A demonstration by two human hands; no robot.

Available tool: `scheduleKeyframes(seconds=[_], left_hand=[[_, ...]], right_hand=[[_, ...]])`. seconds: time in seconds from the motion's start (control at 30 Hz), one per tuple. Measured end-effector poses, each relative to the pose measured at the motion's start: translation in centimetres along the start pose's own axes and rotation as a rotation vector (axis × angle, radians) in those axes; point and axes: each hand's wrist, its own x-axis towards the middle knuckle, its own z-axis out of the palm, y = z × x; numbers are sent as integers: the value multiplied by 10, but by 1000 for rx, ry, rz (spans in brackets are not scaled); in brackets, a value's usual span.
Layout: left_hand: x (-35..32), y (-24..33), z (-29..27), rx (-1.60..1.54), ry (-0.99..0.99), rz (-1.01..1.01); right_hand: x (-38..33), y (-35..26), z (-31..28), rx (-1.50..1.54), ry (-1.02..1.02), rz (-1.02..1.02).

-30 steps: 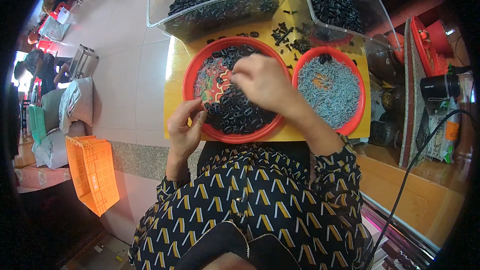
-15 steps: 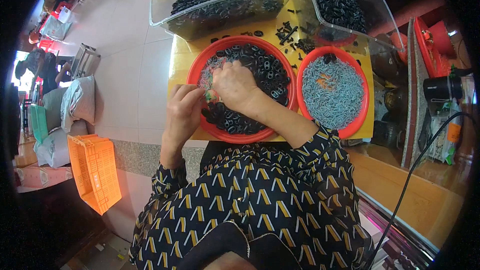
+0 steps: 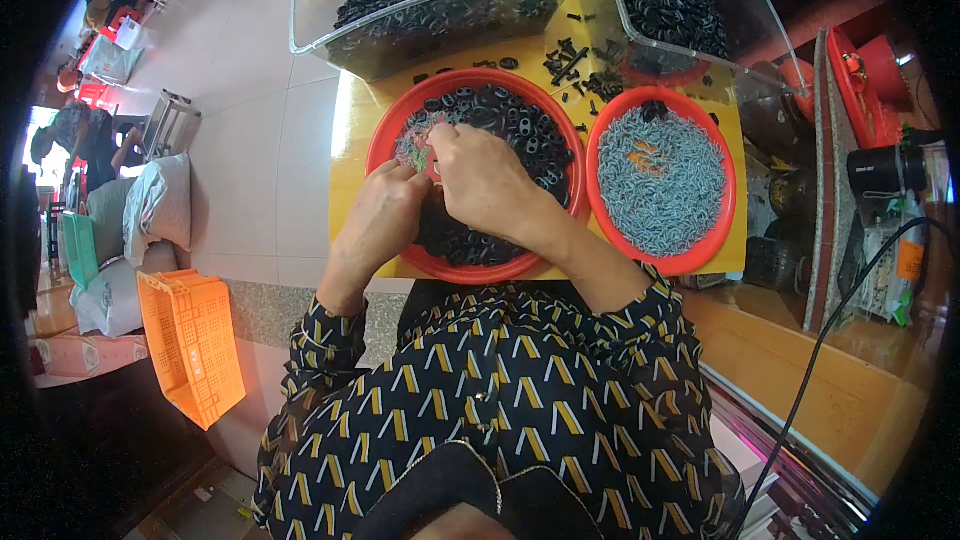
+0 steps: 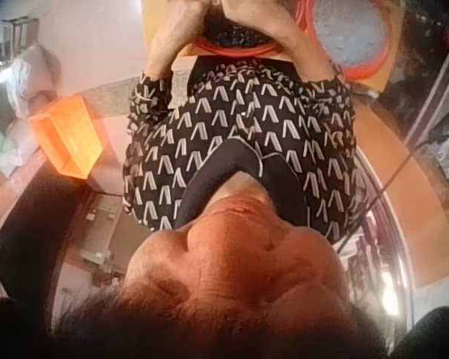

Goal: The person sits at a table and assembles small black padlocks by hand. They pick up a lock body and a shackle from a red bowl, insert the shackle into the body, and secure it. The process is repeated continuously with multiple lock units.

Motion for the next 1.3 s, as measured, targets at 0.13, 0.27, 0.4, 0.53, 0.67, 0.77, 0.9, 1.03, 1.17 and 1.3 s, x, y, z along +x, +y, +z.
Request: scheduleKeyframes(seconds=[0.13,0.27,0.4,0.53,0.67,0.77,0.9,1.03,1.17,1.3], left_hand=[[5,6,1,57,-47,-52],[3,4,5,-101,73,-74],[-4,8,4,-362,305,-160],[-8,8,5,-454,365,-272],[-10,15,7,-515,397,-297],[-13,33,5,-1311,306,-558],[-12,44,14,-1758,322,-467],[-9,54,11,-1965,282,-445],[-8,59,11,-2006,272,-462],[-10,61,11,-1996,283,-481]], right_hand=[[-18,-7,-20,245,-3,129],[-40,2,-26,576,-15,355],[-51,1,-31,841,-51,441],[-55,-1,-27,1023,-133,491],[-54,-5,-26,1144,-86,582],[-57,-4,-24,1101,-72,541],[-59,-14,-24,1083,-36,544],[-64,-21,-26,1008,8,532],[-65,-28,-26,1047,84,497],[-66,-30,-26,1034,100,491]])
